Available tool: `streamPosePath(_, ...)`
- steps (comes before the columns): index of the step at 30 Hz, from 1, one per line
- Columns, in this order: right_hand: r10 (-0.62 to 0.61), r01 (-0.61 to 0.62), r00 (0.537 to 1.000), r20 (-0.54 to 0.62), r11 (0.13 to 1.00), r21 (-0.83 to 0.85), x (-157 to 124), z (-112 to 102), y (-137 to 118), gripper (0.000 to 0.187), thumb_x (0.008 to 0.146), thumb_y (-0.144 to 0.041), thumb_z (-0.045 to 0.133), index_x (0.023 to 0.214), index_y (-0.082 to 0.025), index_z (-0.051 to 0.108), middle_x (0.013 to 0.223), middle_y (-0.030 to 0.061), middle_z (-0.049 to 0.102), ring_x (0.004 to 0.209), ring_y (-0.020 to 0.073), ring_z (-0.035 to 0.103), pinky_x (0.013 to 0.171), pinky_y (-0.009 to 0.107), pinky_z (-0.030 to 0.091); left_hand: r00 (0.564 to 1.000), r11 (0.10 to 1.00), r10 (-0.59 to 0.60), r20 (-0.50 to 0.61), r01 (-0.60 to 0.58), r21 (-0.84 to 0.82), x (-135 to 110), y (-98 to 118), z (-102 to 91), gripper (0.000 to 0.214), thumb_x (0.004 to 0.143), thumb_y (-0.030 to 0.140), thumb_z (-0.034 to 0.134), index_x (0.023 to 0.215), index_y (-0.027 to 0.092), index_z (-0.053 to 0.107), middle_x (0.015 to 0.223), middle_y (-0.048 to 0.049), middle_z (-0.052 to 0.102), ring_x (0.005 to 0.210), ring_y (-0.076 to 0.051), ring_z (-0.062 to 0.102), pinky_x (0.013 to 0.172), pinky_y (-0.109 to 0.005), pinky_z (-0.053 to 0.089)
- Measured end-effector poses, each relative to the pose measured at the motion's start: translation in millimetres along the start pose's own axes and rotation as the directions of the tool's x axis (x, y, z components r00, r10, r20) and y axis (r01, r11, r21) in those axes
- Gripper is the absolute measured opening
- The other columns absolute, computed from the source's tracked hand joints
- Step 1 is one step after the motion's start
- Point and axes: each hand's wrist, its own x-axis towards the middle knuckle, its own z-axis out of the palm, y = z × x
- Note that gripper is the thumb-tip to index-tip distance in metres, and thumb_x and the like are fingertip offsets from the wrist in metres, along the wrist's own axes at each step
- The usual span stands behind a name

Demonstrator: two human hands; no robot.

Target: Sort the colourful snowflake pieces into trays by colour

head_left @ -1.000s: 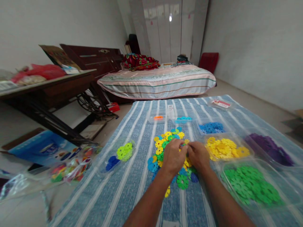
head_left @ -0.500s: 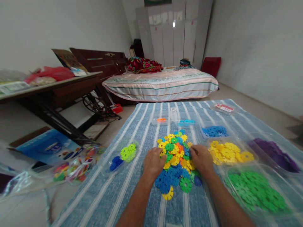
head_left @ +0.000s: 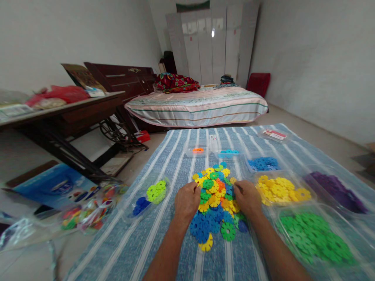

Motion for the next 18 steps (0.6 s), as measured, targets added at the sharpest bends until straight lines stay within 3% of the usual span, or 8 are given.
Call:
streamPosePath(5,0.010,-0.010,1.000,0.015,1.000,-0.008,2,0,0,0.023,0.081,-0.031,0.043,0.078,-0.019,0.063,0.078,0.0037,0.061,0.077,0.0170,0.050,0.068,0.027,0.033,0.997,0.979,0.070,-0.044,-0.077,-0.190,6,19,-0.4,0.025,0.078,0.030,0.044,0.062,0.017,0.059,0.057,0.0027,0.053,0.057,-0.010,0.048,0.055,-0.021,0.029)
streamPosePath(11,0.044,-0.043,0.999,0.009,0.998,-0.054,0,3,2,0.022,0.079,-0.027,0.044,0.081,-0.018,0.064,0.079,0.0061,0.063,0.077,0.0187,0.053,0.065,0.027,0.034,0.978,0.903,0.205,0.041,-0.173,-0.394,12,83,17.1,0.019,0.071,0.026,0.051,0.062,0.017,0.064,0.055,0.0022,0.056,0.057,-0.011,0.050,0.056,-0.021,0.036)
streamPosePath(15,0.099,-0.101,0.995,-0.025,0.989,-0.104,-2,2,-1,0.025,0.078,-0.025,0.044,0.087,-0.016,0.066,0.080,0.0107,0.064,0.076,0.0215,0.056,0.062,0.029,0.033,0.942,0.750,0.318,0.102,-0.184,-0.636,21,128,24.9,0.021,0.069,0.023,0.054,0.084,0.016,0.069,0.070,-0.0004,0.066,0.067,-0.012,0.057,0.063,-0.021,0.044)
streamPosePath(18,0.062,-0.062,0.998,-0.005,0.994,-0.087,0,-1,-3,0.026,0.079,-0.026,0.043,0.089,-0.017,0.066,0.080,0.0099,0.064,0.077,0.0214,0.056,0.063,0.029,0.033,0.933,0.691,0.350,0.083,-0.197,-0.696,27,133,19.4,0.031,0.069,0.021,0.056,0.098,0.015,0.066,0.086,-0.0032,0.069,0.074,-0.013,0.060,0.070,-0.022,0.046)
